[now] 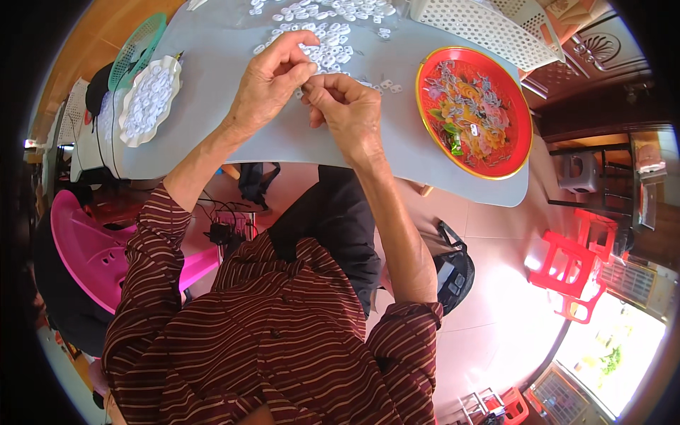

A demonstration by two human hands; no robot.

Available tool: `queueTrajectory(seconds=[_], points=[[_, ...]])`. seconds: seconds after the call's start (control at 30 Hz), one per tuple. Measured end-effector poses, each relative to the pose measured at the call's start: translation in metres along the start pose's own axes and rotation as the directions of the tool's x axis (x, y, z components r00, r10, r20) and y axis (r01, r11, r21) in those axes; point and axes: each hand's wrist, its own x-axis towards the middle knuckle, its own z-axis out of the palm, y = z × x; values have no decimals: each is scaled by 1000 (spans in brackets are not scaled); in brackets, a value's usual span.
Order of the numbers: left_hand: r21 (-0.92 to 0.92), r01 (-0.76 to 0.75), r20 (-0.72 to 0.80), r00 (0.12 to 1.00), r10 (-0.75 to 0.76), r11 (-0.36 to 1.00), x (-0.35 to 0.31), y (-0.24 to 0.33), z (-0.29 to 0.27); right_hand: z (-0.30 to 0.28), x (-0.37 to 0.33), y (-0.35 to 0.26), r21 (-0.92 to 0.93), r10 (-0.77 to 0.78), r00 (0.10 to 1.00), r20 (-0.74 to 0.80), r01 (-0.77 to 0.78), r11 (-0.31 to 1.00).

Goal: Manually assembling small white plastic components at a workshop table.

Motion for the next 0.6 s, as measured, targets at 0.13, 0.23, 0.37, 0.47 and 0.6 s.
queueTrajectory(seconds=[0.13,0.23,0.37,0.47,0.6], points=[[-27,-105,-38,994,104,994,4,-6,17,-3,2,1,82,111,994,-24,-108,991],[-63,-72,-37,997,70,995,2,-2,28,-1,5,5,190,132,990,-46,-121,974],[-207,-20,-71,997,6,978,-1,9,33,-6,6,9,307,105,993,-55,-83,948],[-105,-64,-80,995,56,992,-5,10,19,-10,2,0,305,71,996,-58,-50,951],[84,-205,-41,977,209,975,-14,0,17,-12,-2,-2,258,32,998,-48,-19,966]])
